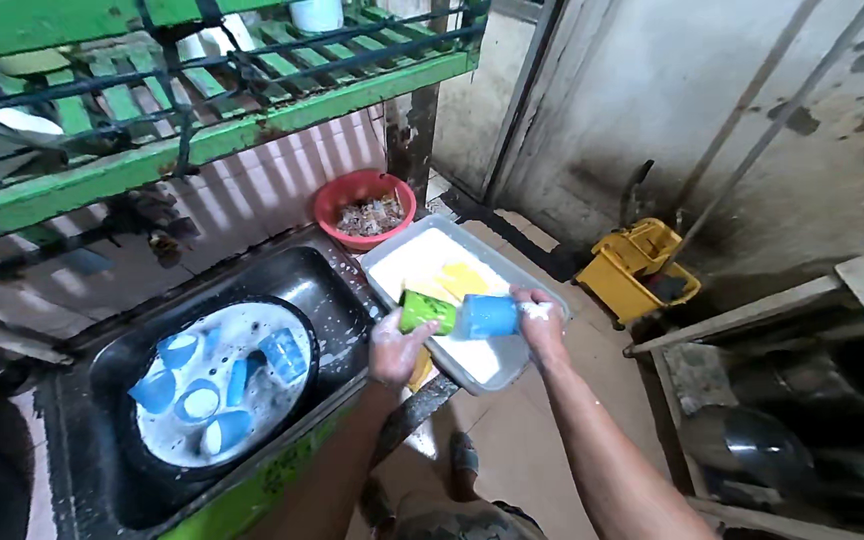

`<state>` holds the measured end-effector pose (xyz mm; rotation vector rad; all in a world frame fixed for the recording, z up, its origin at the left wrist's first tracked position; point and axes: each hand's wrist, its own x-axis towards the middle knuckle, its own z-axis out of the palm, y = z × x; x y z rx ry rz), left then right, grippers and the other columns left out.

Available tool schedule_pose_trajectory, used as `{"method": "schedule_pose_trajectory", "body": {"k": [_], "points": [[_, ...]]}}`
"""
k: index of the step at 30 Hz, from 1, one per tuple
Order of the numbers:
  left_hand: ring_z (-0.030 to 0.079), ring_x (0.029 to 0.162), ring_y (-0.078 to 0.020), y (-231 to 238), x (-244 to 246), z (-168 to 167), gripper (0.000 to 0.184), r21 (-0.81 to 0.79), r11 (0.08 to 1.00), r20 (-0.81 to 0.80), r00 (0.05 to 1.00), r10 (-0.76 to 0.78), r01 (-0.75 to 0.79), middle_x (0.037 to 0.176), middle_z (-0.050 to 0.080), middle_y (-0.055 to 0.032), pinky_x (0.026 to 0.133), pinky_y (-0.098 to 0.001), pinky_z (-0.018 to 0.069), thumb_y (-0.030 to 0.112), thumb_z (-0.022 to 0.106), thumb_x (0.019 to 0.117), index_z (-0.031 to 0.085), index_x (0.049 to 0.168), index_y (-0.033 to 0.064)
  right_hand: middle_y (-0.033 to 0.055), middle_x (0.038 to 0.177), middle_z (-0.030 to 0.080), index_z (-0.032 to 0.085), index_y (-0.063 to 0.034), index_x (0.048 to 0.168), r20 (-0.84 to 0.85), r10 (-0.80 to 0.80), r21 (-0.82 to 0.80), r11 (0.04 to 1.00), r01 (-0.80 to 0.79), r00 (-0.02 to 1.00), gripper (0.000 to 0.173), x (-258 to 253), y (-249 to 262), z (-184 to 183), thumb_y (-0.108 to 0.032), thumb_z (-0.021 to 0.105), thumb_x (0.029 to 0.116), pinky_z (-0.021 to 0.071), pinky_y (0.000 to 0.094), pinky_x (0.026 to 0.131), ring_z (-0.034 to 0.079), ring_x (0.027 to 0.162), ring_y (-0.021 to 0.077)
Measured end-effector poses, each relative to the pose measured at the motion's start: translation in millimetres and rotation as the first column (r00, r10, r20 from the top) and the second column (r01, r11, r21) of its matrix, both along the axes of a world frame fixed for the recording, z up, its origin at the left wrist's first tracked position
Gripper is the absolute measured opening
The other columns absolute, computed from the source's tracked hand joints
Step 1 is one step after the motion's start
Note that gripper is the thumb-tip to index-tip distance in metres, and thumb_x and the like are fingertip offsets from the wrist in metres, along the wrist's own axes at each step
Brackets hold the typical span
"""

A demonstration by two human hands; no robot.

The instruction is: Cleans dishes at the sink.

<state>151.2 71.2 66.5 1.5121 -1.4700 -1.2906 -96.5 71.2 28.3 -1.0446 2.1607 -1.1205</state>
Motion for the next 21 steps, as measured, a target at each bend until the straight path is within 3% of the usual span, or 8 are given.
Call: {"method": "schedule_pose_trajectory", "body": {"k": [4, 7, 10, 13, 15, 16, 19, 21], "points": [[0.067, 0.112, -0.0342, -60.8, -14.4, -1.0, 0.045, -0.113, 0.992, 0.186, 0.98, 0.069, -0.048, 0.117, 0.07, -0.0204, 0.1, -0.0576, 0.0511, 0.036, 0.072, 0.0972, 0.065, 0.126, 0.0026, 0.0246, 0.12, 0.065, 0.066, -0.0036, 0.12, -0.125, 0.055, 0.058, 0.997, -0.048, 0.991, 0.05, -3.8, 2.0, 9.4, -0.049, 0.056, 0.1035, 0.0477, 0.0669, 0.096, 0.062, 0.116, 0.0429], [0.061, 0.124, -0.036, -91.3, -19.4, 2.9, 0.063, -0.148, 0.988, 0.183, 0.98, 0.071, -0.044, 0.14, 0.058, -0.022, 0.105, -0.0547, 0.0495, 0.025, 0.079, 0.0912, 0.051, 0.144, 0.0044, 0.0236, 0.127, 0.062, 0.064, -0.0027, 0.126, -0.21, 0.082, -0.044, 0.995, -0.093, 0.974, 0.047, 7.1, 0.1, 10.8, -0.043, 0.059, 0.1031, 0.0496, 0.0623, 0.098, 0.061, 0.118, 0.04], [0.068, 0.112, -0.0314, -66.0, 18.7, 10.1, 0.059, -0.154, 0.972, 0.275, 0.953, -0.128, 0.175, 0.134, 0.061, -0.0216, 0.098, -0.0515, 0.0567, 0.022, 0.077, 0.0919, 0.053, 0.142, 0.0035, 0.0218, 0.126, 0.063, 0.064, -0.0014, 0.124, -0.276, 0.14, -0.188, 0.962, -0.196, 0.951, 0.035, 28.3, 18.8, 17.9, -0.028, 0.061, 0.1028, 0.0554, 0.0545, 0.094, 0.065, 0.112, 0.0348], [0.068, 0.094, -0.0306, -13.6, 96.1, -13.6, 0.055, 0.205, 0.845, 0.589, 0.627, -0.51, 0.494, 0.104, 0.069, -0.0149, 0.085, -0.0552, 0.0567, 0.041, 0.083, 0.0855, 0.063, 0.127, 0.0099, 0.0136, 0.104, 0.07, 0.067, -0.0025, 0.115, -0.212, 0.358, -0.226, 0.888, -0.402, 0.909, 0.022, 73.7, 50.2, 21.8, -0.019, 0.059, 0.103, 0.0606, 0.0459, 0.082, 0.07, 0.091, 0.0236], [0.064, 0.114, -0.0448, 17.6, 126.4, -32.5, 0.086, 0.571, 0.704, 0.634, 0.316, -0.705, 0.423, 0.128, 0.063, -0.0256, 0.095, -0.0661, 0.0514, 0.049, 0.083, 0.082, 0.046, 0.15, 0.0115, 0.008, 0.097, 0.071, 0.069, -0.01, 0.114, -0.042, 0.589, 0.043, 0.808, -0.587, 0.807, 0.021, 112.3, 62.5, 16.9, -0.026, 0.06, 0.1023, 0.0596, 0.0468, 0.082, 0.07, 0.089, 0.0217], [0.062, 0.12, -0.0475, 30.7, 134.0, -42.9, 0.097, 0.628, 0.684, 0.63, 0.274, -0.727, 0.371, 0.136, 0.06, -0.027, 0.098, -0.068, 0.0495, 0.049, 0.085, 0.0794, 0.038, 0.156, 0.0126, 0.0088, 0.103, 0.071, 0.067, -0.0125, 0.119, 0.042, 0.675, 0.216, 0.714, -0.666, 0.737, 0.025, 130.9, 61.1, 8.9, -0.03, 0.061, 0.1016, 0.0579, 0.0494, 0.088, 0.07, 0.097, 0.0242], [0.061, 0.125, -0.0419, 55.5, 140.8, -67.7, 0.101, 0.546, 0.746, 0.657, 0.357, -0.664, 0.381, 0.143, 0.058, -0.0209, 0.1, -0.0648, 0.0506, 0.044, 0.088, 0.0748, 0.036, 0.157, 0.0136, 0.0162, 0.117, 0.07, 0.059, -0.0111, 0.133, 0.183, 0.735, 0.447, 0.529, -0.722, 0.652, 0.046, 176.1, 53.1, -28.1, -0.047, 0.054, 0.1038, 0.0556, 0.0535, 0.094, 0.069, 0.108, 0.0317], [0.06, 0.128, -0.0354, 60.0, 141.1, -72.9, 0.1, 0.436, 0.789, 0.636, 0.473, -0.61, 0.432, 0.146, 0.057, -0.0156, 0.105, -0.0593, 0.05, 0.045, 0.086, 0.0761, 0.036, 0.159, 0.018, 0.0195, 0.115, 0.068, 0.057, -0.0111, 0.136, 0.313, 0.692, 0.487, 0.471, -0.736, 0.65, 0.055, 190.3, 45.9, -45.5, -0.055, 0.049, 0.1046, 0.0573, 0.0534, 0.084, 0.07, 0.095, 0.0332]]}}
